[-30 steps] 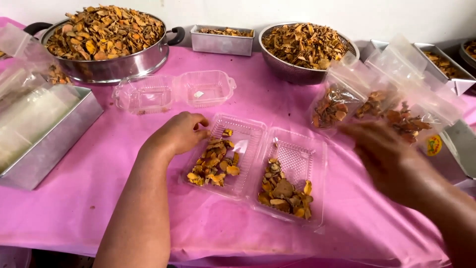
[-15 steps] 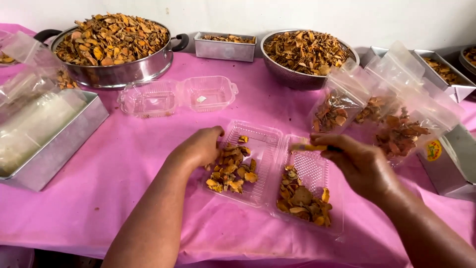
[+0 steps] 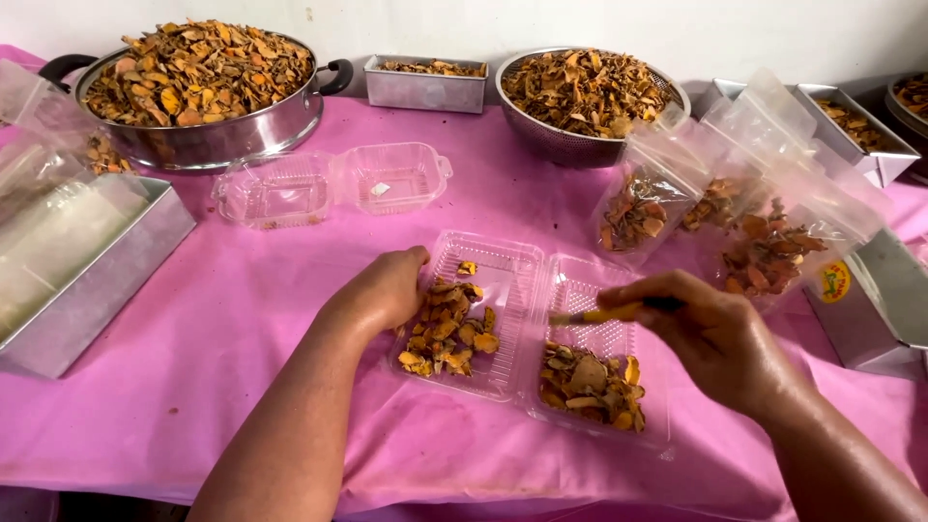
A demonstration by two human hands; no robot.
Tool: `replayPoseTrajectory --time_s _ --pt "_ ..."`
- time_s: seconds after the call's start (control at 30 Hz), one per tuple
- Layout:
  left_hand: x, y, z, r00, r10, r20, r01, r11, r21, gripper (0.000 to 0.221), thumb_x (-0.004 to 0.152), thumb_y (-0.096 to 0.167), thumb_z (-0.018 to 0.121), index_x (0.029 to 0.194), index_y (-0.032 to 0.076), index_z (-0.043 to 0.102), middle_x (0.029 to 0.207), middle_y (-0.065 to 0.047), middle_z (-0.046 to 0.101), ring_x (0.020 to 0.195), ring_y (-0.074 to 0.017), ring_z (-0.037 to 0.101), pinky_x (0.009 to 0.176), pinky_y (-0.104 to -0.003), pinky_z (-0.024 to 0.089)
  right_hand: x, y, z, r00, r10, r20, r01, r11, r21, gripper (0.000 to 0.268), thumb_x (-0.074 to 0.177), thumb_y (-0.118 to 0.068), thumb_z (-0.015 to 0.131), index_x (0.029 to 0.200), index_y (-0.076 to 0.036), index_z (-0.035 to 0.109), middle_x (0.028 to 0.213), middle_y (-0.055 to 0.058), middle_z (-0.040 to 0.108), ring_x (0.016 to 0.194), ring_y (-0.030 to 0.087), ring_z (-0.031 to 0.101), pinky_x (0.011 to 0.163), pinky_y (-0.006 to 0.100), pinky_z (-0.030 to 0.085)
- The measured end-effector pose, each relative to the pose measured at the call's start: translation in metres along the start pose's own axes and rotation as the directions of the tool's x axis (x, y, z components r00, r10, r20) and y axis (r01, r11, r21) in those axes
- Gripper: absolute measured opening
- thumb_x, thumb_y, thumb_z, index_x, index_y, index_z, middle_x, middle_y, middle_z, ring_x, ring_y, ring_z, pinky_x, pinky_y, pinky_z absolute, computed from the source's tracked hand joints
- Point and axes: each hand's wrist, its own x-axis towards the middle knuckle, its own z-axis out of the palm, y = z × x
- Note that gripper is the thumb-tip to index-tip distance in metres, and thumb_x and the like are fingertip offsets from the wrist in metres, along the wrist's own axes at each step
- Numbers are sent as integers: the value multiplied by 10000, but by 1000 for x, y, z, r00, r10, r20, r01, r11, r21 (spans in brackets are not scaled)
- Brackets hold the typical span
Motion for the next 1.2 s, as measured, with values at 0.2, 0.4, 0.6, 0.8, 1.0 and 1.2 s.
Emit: replayPoseTrajectory --time_s 0.2,0.4,0.6,0.8,1.0,1.2 --pt "-8 0 2 1000 -31 2 31 1000 6 385 1045 127 417 1415 147 520 1309 -125 667 1077 -296 689 809 -424 561 -4 -7 -27 996 -85 34 79 985 151 289 981 -166 541 1179 18 642 1104 125 812 1026 188 814 906 286 677" --pt "-16 24 23 896 244 -370 -162 958 238 488 958 303 713 1350 58 559 1121 -177 645 1008 -330 652 837 -481 583 12 9 -55 959 -235 -158 202 959 -197 333 1075 -270 426 1253 10 455 1047 120 758 648 101 719 428 180 523" --pt "-19 89 85 758 616 -215 -583 788 199 80 949 173 684 930 98 707 909 -90 731 859 -268 700 810 -431 560 50 71 -21 869 60 -490 96 953 288 74 1187 -61 458 1230 -9 428 982 205 697 617 205 628 481 274 520" --pt "-16 108 107 863 474 177 -504 835 221 134 941 -41 637 854 52 679 810 -62 712 730 -210 693 709 -373 598 41 103 -17 834 275 -478 67 809 584 91 1124 -58 505 1205 -22 486 1001 218 712 591 241 640 490 307 540" --pt "-25 111 100 865 463 193 -485 870 90 272 1020 362 649 907 128 730 840 -40 731 746 -223 680 648 -416 540 39 98 -25 896 247 -369 121 664 738 116 1075 -120 594 1096 -13 633 977 181 724 645 193 656 550 258 557" --pt "-25 102 118 699 681 218 -714 652 255 345 878 467 765 859 126 715 875 -42 688 900 -270 666 802 -448 481 38 96 -24 888 277 -368 56 729 683 132 1099 -147 555 1091 -34 622 968 191 701 656 226 649 539 260 526"
